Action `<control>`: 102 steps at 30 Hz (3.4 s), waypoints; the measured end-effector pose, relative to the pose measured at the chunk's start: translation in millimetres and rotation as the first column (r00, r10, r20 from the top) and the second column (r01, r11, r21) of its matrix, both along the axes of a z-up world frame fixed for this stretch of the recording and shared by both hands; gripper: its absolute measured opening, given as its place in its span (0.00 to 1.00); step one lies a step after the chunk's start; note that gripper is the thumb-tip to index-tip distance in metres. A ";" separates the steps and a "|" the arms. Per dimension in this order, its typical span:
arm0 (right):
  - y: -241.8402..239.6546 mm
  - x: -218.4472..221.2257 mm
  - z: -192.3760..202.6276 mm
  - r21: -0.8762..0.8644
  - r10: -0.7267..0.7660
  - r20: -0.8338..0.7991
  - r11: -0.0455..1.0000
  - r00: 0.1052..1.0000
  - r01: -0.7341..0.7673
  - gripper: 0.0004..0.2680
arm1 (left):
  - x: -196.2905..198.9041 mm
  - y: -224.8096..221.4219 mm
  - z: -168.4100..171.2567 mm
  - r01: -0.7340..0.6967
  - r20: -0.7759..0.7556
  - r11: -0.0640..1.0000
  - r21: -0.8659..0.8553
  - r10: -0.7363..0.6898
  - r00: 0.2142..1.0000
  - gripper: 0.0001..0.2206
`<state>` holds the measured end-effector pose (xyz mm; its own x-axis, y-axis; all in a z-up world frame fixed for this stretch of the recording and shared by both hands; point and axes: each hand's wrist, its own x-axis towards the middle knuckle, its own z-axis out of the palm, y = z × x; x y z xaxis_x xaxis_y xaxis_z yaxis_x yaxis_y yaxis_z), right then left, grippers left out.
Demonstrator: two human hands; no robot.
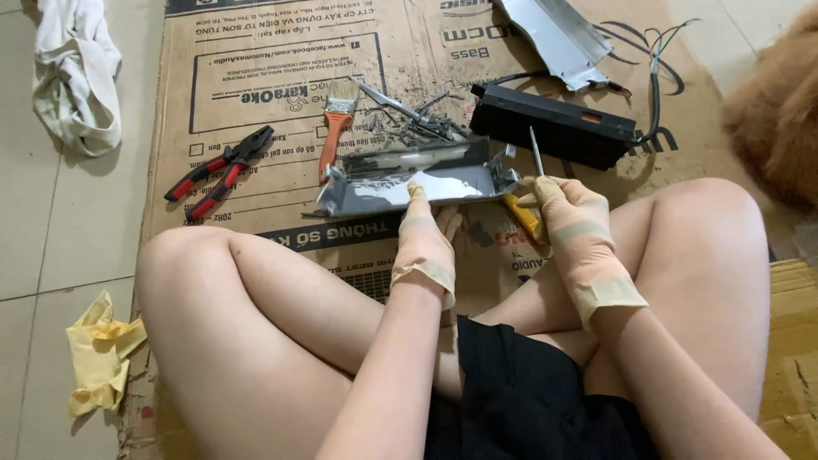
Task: A person sitting on the floor is using a small tool to scrape residue off a metal plate, likely part of an electronic device repair.
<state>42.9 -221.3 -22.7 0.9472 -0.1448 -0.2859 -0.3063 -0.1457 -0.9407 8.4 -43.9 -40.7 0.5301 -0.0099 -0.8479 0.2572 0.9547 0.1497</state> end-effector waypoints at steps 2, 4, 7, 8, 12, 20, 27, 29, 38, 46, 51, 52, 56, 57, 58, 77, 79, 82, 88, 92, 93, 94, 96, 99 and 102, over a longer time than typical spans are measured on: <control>1.9 -1.4 3.6 -0.025 0.012 0.022 1.000 1.000 -0.012 0.09 | -9.9 -0.9 48.6 0.107 -0.031 0.983 0.147 -0.104 0.994 0.35; 4.4 -7.7 10.6 -0.036 0.006 0.016 0.999 1.000 -0.006 0.08 | 16.8 1.0 -44.5 0.232 -0.032 0.937 0.262 -0.232 0.972 0.34; 6.9 -10.1 11.6 -0.065 0.012 0.012 0.998 1.000 -0.011 0.08 | -1.1 0.2 -18.7 0.463 -0.096 0.761 0.454 -0.475 0.875 0.29; 6.4 -9.8 9.8 -0.086 0.016 0.013 0.996 1.000 -0.015 0.08 | -16.0 -2.7 17.0 0.570 -0.156 0.635 0.522 -0.585 0.796 0.26; 7.9 -12.9 16.3 -0.056 0.009 0.001 0.998 1.000 -0.009 0.09 | -23.4 30.0 29.6 0.658 -0.431 0.357 0.663 -0.537 0.726 0.21; 7.1 -7.0 10.0 -0.292 0.087 -0.132 0.948 0.987 -0.123 0.08 | 35.4 110.5 14.4 0.480 -0.778 -0.767 0.425 -0.039 0.627 0.16; 15.7 -13.4 35.2 -0.334 0.058 -0.214 0.934 0.975 -0.128 0.11 | 102.8 92.6 23.6 0.283 -0.945 -0.932 0.226 -0.139 0.296 0.23; 15.6 -12.9 35.5 -0.351 0.079 -0.257 0.921 0.963 -0.169 0.10 | 112.4 87.8 17.2 0.273 -0.946 -0.932 0.240 -0.162 0.279 0.20; 9.1 -17.4 47.0 -0.176 0.050 -0.148 0.981 0.988 -0.077 0.10 | 104.7 106.0 37.4 0.370 -0.922 -0.863 0.345 -0.237 0.307 0.13; 3.4 -21.4 35.1 0.024 -0.017 -0.018 1.000 1.000 0.017 0.08 | 60.0 117.3 105.2 0.448 -0.884 -0.808 0.382 -0.179 0.431 0.12; -0.2 -33.4 48.6 -0.028 0.007 0.016 1.000 1.000 -0.007 0.09 | 24.8 92.5 106.2 0.621 -0.835 -0.588 0.518 -0.190 0.517 0.11; -1.0 -34.5 47.0 -0.015 0.007 0.037 1.000 0.999 -0.007 0.09 | 16.0 83.6 101.3 0.688 -0.796 -0.412 0.597 -0.198 0.572 0.11; -1.9 -37.8 65.4 -0.002 0.002 0.062 1.000 0.998 -0.002 0.09 | -12.3 47.2 81.5 0.696 -0.678 0.171 0.697 -0.158 0.718 0.12; -0.3 -40.6 81.3 -0.002 0.002 0.063 1.000 0.998 -0.002 0.09 | -13.9 47.4 57.1 0.696 -0.678 0.171 0.698 -0.158 0.718 0.12; 1.6 -43.2 97.1 -0.021 0.026 0.038 0.999 0.999 -0.025 0.09 | -15.7 47.8 32.1 0.779 -0.754 0.087 0.621 -0.206 0.624 0.14; 79.5 -46.8 6.7 -0.551 0.526 -0.476 0.446 0.705 -0.705 0.14 | -37.7 30.9 13.6 0.565 -0.473 0.437 0.700 -0.310 0.825 0.15; 82.5 -45.2 5.6 -0.541 0.532 -0.469 0.458 0.705 -0.705 0.14 | -31.1 31.3 12.2 0.595 -0.508 0.402 0.696 -0.309 0.804 0.14; 88.8 -33.5 4.5 -0.528 0.544 -0.460 0.468 0.702 -0.709 0.15 | 4.0 46.6 -40.3 0.793 -0.681 0.174 0.584 -0.426 0.595 0.19; 108.1 -23.8 -6.1 -0.496 0.526 -0.477 0.501 0.704 -0.710 0.15 | 3.0 52.4 -46.0 0.827 -0.727 0.147 0.542 -0.411 0.550 0.23; 110.8 -18.0 -22.1 -0.461 0.493 -0.479 0.562 0.726 -0.686 0.17 | 10.5 53.1 -59.3 0.841 -0.740 0.178 0.511 -0.406 0.536 0.19; 111.8 -15.9 -25.1 -0.461 0.492 -0.480 0.563 0.726 -0.686 0.17 | 9.5 50.6 -55.7 0.841 -0.740 0.177 0.511 -0.408 0.535 0.19; 114.1 -13.2 -27.4 -0.461 0.498 -0.472 0.564 0.728 -0.685 0.16 | 9.0 49.6 -51.1 0.841 -0.740 0.152 0.518 -0.414 0.531 0.20; 117.9 -9.1 -28.5 -0.462 0.508 -0.461 0.563 0.728 -0.685 0.15 | 6.6 49.2 -36.9 0.839 -0.739 0.130 0.528 -0.417 0.530 0.20; 121.4 -6.8 -18.2 -0.467 0.502 -0.446 0.576 0.741 -0.671 0.15 | 3.5 49.6 -18.5 0.828 -0.693 0.170 0.534 -0.474 0.544 0.20; 123.5 -10.2 1.1 -0.464 0.485 -0.460 0.583 0.744 -0.667 0.15 | 2.5 48.0 -18.0 0.815 -0.672 0.203 0.542 -0.477 0.566 0.21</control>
